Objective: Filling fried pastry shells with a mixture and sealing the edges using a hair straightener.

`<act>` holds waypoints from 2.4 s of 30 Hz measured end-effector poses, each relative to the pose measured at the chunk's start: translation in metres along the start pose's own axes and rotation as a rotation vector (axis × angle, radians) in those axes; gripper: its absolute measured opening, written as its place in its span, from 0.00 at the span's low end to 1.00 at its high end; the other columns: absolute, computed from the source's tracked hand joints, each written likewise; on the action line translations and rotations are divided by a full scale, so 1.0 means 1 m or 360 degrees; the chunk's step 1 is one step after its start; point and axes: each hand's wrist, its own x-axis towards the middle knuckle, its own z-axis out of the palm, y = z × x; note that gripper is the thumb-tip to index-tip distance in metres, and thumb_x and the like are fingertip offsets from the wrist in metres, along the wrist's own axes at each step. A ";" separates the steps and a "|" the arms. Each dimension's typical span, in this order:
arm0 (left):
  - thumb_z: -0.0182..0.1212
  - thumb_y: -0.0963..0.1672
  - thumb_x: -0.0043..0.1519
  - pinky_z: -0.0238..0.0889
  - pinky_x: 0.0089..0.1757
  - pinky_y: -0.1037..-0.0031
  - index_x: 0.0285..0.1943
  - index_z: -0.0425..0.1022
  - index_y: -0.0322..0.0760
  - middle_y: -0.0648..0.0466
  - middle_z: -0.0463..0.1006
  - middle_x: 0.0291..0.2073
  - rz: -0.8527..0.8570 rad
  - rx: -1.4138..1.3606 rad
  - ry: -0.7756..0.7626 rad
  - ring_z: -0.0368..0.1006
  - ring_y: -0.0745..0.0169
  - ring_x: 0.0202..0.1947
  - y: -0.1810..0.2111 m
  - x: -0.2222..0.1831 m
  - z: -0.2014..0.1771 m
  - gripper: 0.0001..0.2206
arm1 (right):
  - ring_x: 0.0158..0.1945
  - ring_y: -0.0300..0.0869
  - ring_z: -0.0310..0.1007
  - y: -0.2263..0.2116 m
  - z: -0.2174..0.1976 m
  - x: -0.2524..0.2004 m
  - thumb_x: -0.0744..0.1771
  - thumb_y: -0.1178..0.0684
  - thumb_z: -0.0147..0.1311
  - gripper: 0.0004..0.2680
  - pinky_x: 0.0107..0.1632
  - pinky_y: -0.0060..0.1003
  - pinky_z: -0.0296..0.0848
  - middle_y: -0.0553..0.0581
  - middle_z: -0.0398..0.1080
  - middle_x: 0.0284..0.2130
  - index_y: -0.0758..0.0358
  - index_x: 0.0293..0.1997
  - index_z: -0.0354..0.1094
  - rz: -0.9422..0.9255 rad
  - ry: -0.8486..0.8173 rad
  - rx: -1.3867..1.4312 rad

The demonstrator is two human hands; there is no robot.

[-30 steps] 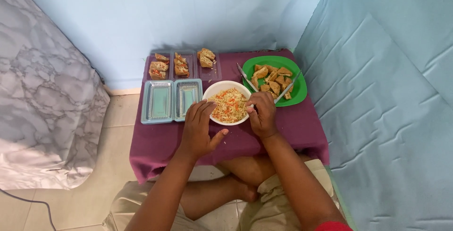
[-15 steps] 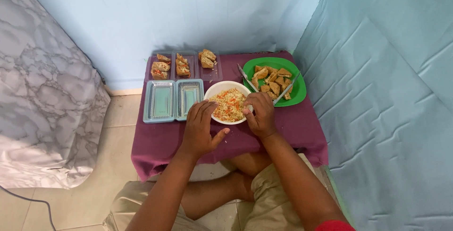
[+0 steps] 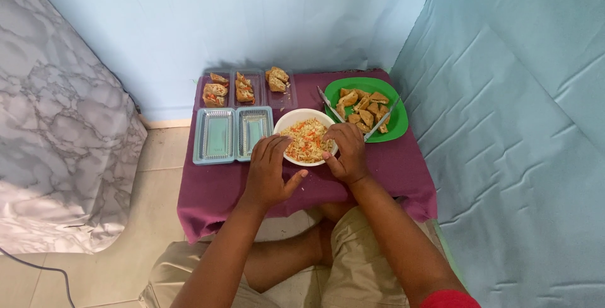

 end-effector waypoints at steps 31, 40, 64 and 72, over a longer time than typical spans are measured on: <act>0.61 0.57 0.62 0.57 0.63 0.50 0.66 0.68 0.34 0.43 0.73 0.57 0.0064 -0.0049 -0.0041 0.68 0.41 0.63 0.001 -0.002 -0.003 0.30 | 0.46 0.54 0.70 -0.009 -0.003 0.002 0.70 0.31 0.45 0.18 0.50 0.49 0.65 0.54 0.69 0.39 0.55 0.43 0.69 0.0023 -0.0034 0.0030; 0.60 0.56 0.63 0.59 0.62 0.51 0.65 0.68 0.33 0.41 0.73 0.57 0.0062 -0.0078 -0.0069 0.69 0.39 0.62 0.004 0.002 -0.007 0.29 | 0.47 0.54 0.70 -0.012 -0.007 0.005 0.70 0.31 0.45 0.18 0.50 0.49 0.65 0.55 0.69 0.40 0.55 0.44 0.70 0.0032 -0.0047 0.0040; 0.59 0.56 0.63 0.62 0.60 0.50 0.57 0.74 0.35 0.42 0.75 0.54 0.0120 -0.0099 0.0015 0.70 0.38 0.60 0.002 0.001 -0.004 0.25 | 0.55 0.60 0.71 -0.016 -0.006 0.008 0.70 0.31 0.45 0.22 0.57 0.55 0.65 0.61 0.71 0.48 0.60 0.56 0.70 0.0053 -0.0078 0.0078; 0.63 0.55 0.62 0.62 0.59 0.48 0.57 0.74 0.35 0.42 0.75 0.54 0.0108 -0.0099 -0.0015 0.70 0.37 0.60 0.001 0.000 -0.004 0.24 | 0.56 0.61 0.70 -0.015 -0.005 0.008 0.70 0.31 0.45 0.23 0.56 0.56 0.65 0.63 0.71 0.51 0.61 0.60 0.69 0.0006 -0.0082 0.0065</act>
